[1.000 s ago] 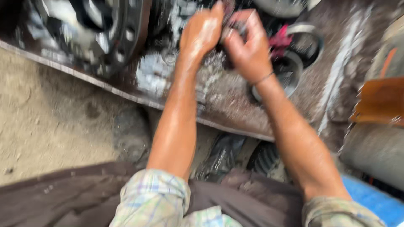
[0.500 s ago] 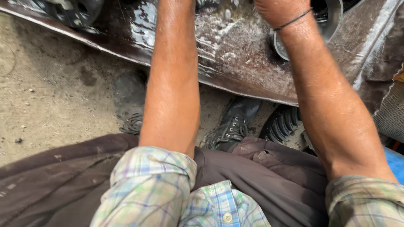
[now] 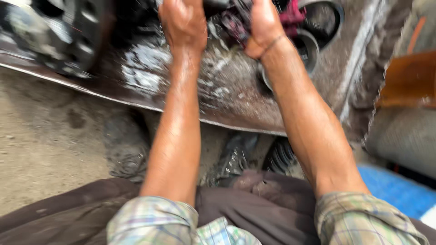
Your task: The person cleans various mechanical parts, including gears, bolts, and a large metal housing, using a rag. They wipe the components individually over a metal tray containing a dark liquid, handling each item to remove grime and oil.
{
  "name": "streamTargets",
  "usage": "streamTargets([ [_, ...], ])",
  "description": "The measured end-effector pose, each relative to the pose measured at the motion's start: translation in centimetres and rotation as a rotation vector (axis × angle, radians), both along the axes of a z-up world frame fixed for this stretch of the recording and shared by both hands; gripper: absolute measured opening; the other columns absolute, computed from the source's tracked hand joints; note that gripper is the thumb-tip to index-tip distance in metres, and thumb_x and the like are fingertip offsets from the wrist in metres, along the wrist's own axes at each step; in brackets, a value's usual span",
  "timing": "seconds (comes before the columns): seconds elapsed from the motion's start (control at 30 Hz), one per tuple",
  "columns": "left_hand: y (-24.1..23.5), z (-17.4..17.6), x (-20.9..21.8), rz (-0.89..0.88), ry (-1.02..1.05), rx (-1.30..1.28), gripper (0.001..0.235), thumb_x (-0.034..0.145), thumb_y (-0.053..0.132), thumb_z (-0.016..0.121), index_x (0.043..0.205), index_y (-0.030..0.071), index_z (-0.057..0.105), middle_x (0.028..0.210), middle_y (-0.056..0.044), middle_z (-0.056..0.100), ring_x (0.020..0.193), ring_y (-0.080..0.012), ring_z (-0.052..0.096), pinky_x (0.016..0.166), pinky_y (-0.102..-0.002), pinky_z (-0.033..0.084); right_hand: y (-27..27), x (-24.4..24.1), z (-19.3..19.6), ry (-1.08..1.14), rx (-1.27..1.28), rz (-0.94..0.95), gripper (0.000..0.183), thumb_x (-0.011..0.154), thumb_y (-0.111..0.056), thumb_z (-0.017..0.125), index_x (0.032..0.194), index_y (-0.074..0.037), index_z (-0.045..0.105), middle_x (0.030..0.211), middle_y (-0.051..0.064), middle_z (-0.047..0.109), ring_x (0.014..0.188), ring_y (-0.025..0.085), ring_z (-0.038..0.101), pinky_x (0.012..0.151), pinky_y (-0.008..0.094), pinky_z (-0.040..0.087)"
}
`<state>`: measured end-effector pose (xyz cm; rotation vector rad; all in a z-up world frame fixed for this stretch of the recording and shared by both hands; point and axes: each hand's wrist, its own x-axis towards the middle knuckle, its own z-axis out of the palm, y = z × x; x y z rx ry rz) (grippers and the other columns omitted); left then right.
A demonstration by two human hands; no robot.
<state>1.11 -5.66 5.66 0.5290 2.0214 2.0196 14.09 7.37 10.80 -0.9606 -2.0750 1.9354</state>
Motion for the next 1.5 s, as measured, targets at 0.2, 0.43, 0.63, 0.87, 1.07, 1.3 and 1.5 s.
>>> streamTargets([
  [0.2,-2.0,-2.1,-1.9,0.053,-0.648,0.346,0.055,0.107,0.058,0.041,0.097,0.008,0.061,0.067,0.006,0.052,0.059,-0.0078,0.053,0.049,-0.024,0.046,3.4,0.2,-5.9,-0.354,0.64,-0.264,0.033,0.095,-0.04,0.063,0.115,-0.015,0.066,0.115,0.013,0.075,0.11,0.029,0.073,0.103,0.044,0.057],
  [0.43,-2.8,0.4,-0.6,-0.08,-1.01,0.488,0.052,0.098,0.061,0.051,0.101,0.009,0.059,0.066,0.001,0.056,0.061,-0.0115,0.066,0.048,-0.026,0.052,-0.7,-0.2,-11.2,-0.504,1.099,0.021,0.069,0.089,-0.051,0.085,0.148,-0.03,0.056,0.165,0.026,0.015,0.146,0.06,0.014,0.111,0.072,0.024],
  [0.63,-3.8,1.3,-0.6,-0.115,-1.14,0.622,0.04,0.095,0.049,0.061,0.098,0.01,0.057,0.068,0.001,0.058,0.067,-0.0154,0.067,0.053,-0.028,0.051,1.6,0.5,-12.7,-0.546,1.17,0.039,0.067,0.092,-0.04,0.082,0.153,-0.036,0.054,0.172,0.009,0.018,0.158,0.039,0.021,0.125,0.068,0.02],
  [0.87,-4.9,0.6,-1.9,-0.219,-1.271,0.568,0.024,0.093,0.03,0.059,0.088,0.007,0.06,0.074,-0.004,0.065,0.071,-0.0172,0.07,0.055,-0.027,0.05,1.1,-0.5,-12.6,-0.34,1.203,0.009,0.06,0.08,-0.025,0.086,0.136,-0.023,0.065,0.166,0.019,0.023,0.151,0.049,0.025,0.121,0.062,0.028],
  [1.07,-4.2,-0.6,-1.2,-0.187,-1.357,0.578,0.026,0.093,0.033,0.061,0.091,0.007,0.061,0.074,-0.004,0.067,0.065,-0.0181,0.069,0.05,-0.027,0.048,0.1,-0.5,-13.2,-0.344,0.922,-0.017,0.035,0.095,-0.017,0.078,0.129,-0.018,0.069,0.168,0.009,0.042,0.146,0.033,0.053,0.119,0.04,0.049],
  [1.3,-2.8,-2.3,-0.7,-0.105,-1.428,0.341,0.039,0.094,0.046,0.057,0.085,0.009,0.057,0.067,-0.002,0.059,0.055,-0.0146,0.06,0.04,-0.028,0.04,-4.4,-0.8,-2.5,0.409,0.068,-0.086,0.061,0.095,-0.002,0.065,0.147,-0.023,0.042,0.158,0.005,0.041,0.128,0.018,0.058,0.118,0.034,0.047],
  [1.5,-2.1,-0.7,1.7,-0.351,-1.166,0.257,0.041,0.094,0.05,0.048,0.078,0.013,0.056,0.056,0.001,0.047,0.038,-0.01,0.036,0.028,-0.027,0.024,-7.5,-2.2,0.2,0.348,0.541,0.11,0.059,0.085,0.01,0.052,0.141,-0.008,0.054,0.146,0.01,0.054,0.141,0.029,0.052,0.125,0.035,0.039],
])
